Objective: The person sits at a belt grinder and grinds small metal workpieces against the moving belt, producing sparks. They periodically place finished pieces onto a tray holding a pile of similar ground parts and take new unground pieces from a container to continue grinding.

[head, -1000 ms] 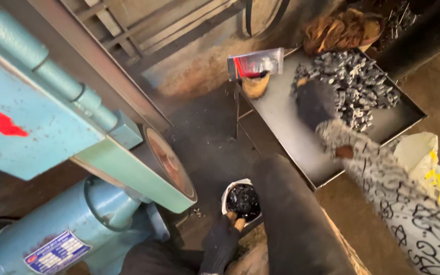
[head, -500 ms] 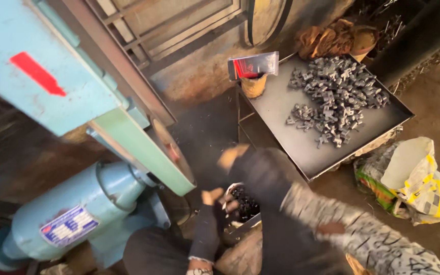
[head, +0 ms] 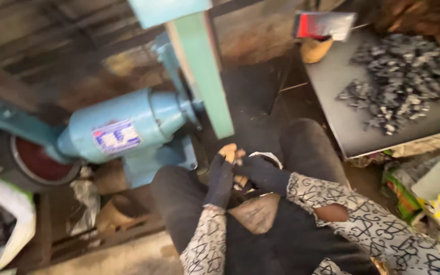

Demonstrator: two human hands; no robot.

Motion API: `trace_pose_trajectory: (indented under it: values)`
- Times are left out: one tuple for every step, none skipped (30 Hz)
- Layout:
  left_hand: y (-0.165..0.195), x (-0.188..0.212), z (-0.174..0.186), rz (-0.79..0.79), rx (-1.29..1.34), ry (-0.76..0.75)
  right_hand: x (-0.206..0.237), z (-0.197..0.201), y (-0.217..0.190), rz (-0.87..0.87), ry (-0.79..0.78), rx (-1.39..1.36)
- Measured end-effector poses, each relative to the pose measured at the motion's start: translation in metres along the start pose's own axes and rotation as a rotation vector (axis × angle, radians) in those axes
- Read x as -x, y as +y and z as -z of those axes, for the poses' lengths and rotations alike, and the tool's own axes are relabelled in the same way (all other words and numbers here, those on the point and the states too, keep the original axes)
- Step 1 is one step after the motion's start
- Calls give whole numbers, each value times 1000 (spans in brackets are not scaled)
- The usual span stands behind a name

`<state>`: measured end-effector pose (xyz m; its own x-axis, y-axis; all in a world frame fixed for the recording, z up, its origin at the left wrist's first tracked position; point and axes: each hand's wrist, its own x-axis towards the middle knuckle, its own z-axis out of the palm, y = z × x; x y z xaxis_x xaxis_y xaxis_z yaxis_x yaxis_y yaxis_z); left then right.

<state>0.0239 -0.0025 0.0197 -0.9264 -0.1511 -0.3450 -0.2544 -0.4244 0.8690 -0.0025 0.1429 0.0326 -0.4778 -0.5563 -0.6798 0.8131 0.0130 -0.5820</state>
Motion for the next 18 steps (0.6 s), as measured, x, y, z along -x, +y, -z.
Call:
trace_pose_trajectory:
  values:
    - [2, -2, -1, -43, 42, 65, -3, 0, -2, 163, 47, 156]
    - [4, -2, -1, -20, 27, 49, -6, 3, -6, 336, 98, 308]
    - [6, -3, -2, 1, 11, 27, -9, 6, -11, 516, 152, 458]
    - [8, -4, -3, 23, -4, 0, -14, 9, -18, 578, 118, 473]
    - [10, -5, -4, -31, 15, 0, -18, 12, -22, 638, 86, 488]
    - [11, -6, -5, -76, 34, 9, -20, 13, -23, 687, 50, 500]
    - [12, -6, -5, -113, 55, 26, -24, 14, -24, 658, 146, 612]
    - [12, -5, -3, -117, -15, 31, -27, 14, -23, 633, 241, 725]
    - [12, -6, -2, -130, -88, 26, -31, 15, -23, 617, 341, 838]
    - [12, -8, 0, -145, -165, 18, -35, 15, -21, 548, 293, 704]
    - [11, -12, 1, -135, -149, 19, -37, 16, -20, 481, 246, 577]
    - [10, -16, 2, -121, -133, 25, -40, 16, -19, 407, 197, 450]
    - [7, -17, 2, -89, -114, 38, -43, 17, -19, 460, 211, 528]
    - [4, -16, 2, -75, -130, 57, -45, 19, -19, 509, 226, 605]
    - [3, -20, 2, -83, -151, 67, -47, 20, -20, 584, 240, 685]
    - [3, -24, 1, -100, -173, 72, -48, 21, -21, 594, 240, 694]
    - [2, -24, 0, -120, -122, 63, -47, 21, -21, 591, 240, 700]
    - [2, -24, -1, -133, -71, 56, -46, 22, -21, 583, 240, 704]
